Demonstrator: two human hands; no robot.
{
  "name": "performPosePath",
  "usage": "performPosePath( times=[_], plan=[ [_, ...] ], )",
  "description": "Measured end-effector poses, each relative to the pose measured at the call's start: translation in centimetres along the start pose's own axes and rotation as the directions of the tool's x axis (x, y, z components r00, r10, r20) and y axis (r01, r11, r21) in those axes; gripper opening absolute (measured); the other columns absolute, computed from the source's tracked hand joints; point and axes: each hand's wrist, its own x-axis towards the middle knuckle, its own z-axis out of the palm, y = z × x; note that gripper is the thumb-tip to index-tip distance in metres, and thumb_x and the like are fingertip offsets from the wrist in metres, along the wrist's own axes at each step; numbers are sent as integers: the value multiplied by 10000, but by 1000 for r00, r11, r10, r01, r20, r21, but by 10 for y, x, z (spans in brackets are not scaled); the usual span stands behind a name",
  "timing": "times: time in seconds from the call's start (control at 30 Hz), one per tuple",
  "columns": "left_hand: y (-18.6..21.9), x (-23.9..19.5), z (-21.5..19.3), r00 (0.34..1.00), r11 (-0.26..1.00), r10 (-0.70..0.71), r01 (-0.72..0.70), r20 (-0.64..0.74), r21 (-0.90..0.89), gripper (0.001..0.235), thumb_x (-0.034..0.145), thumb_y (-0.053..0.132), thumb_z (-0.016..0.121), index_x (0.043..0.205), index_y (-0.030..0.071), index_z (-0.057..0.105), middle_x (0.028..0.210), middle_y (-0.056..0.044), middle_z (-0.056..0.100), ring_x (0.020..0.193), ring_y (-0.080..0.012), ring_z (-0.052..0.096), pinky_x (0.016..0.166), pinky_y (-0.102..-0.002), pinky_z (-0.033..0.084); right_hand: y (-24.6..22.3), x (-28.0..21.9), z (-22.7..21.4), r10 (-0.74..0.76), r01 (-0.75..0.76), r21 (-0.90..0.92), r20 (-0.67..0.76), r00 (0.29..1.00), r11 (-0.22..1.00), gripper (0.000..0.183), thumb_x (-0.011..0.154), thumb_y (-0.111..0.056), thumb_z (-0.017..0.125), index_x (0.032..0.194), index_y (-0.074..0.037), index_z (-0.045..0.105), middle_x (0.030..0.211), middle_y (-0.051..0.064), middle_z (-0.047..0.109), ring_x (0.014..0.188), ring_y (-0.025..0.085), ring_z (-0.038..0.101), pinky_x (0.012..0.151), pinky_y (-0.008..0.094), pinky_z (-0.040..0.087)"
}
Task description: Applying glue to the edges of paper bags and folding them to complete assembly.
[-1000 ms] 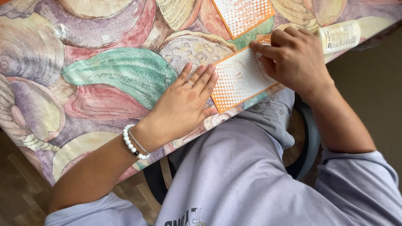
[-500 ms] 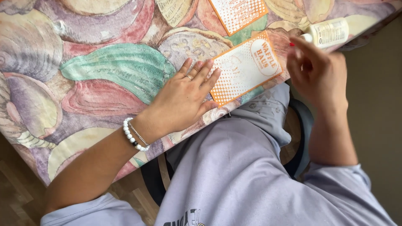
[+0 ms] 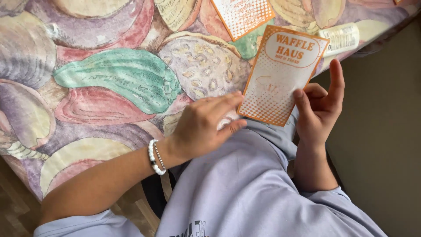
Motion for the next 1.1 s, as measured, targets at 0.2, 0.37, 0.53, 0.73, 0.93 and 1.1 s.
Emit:
performPosePath(
  times=[0.2, 0.37, 0.53, 0.73, 0.93, 1.1],
  plan=[
    [-39, 47, 5, 928, 840, -371, 320, -33, -437, 535, 968, 417, 695, 1234, -43, 641, 1133, -209, 750, 917, -256, 803, 765, -332, 669, 18, 5, -7, -50, 31, 156, 123, 991, 987, 846, 1025, 9, 694, 1710, -106, 210, 897, 146, 635, 772, 137, 608, 725, 280, 536],
    [-52, 82, 21, 794, 590, -597, 529, 110, -610, 596, 744, 467, 792, 1114, 8, 707, 1032, -96, 815, 921, -136, 795, 726, -231, 696, 10, 8, 4, -12, -11, 151, 148, 989, 988, 824, 1016, -19, 703, 1685, -59, 223, 1667, 63, 444, 949, 119, 625, 872, 244, 542],
    [-54, 79, 28, 844, 623, -536, 391, -5, -678, 132, 861, 169, 806, 871, 42, 774, 786, -58, 810, 683, -50, 723, 595, -201, 635, 19, 17, 6, 93, -129, 216, 170, 981, 968, 802, 985, -39, 711, 1656, -41, 271, 1738, 39, 328, 981, 97, 629, 907, 249, 549],
    [-55, 73, 29, 886, 748, -451, 311, -105, -586, 184, 936, 186, 748, 811, 51, 747, 674, 28, 730, 630, 1, 592, 551, -190, 489, 33, 19, 3, 100, -143, 251, 174, 980, 957, 809, 995, -14, 706, 1672, -61, 267, 1703, 6, 398, 963, 75, 627, 865, 228, 542],
    [-48, 73, 23, 908, 686, -415, 270, -59, -676, 323, 1033, 202, 539, 753, 61, 618, 697, 11, 616, 690, -74, 637, 615, -230, 645, 31, 19, 3, 105, -142, 216, 174, 979, 966, 809, 998, -5, 694, 1672, -48, 248, 1775, 40, 269, 1008, 98, 644, 864, 232, 559],
    [-51, 73, 22, 898, 609, -439, 276, -26, -744, 358, 1052, 310, 431, 972, 69, 683, 853, -47, 710, 760, -151, 695, 619, -256, 588, 37, 18, 1, 97, -134, 214, 175, 980, 968, 826, 996, -10, 704, 1680, -54, 243, 1762, 25, 302, 983, 81, 631, 861, 228, 549]
  ],
)
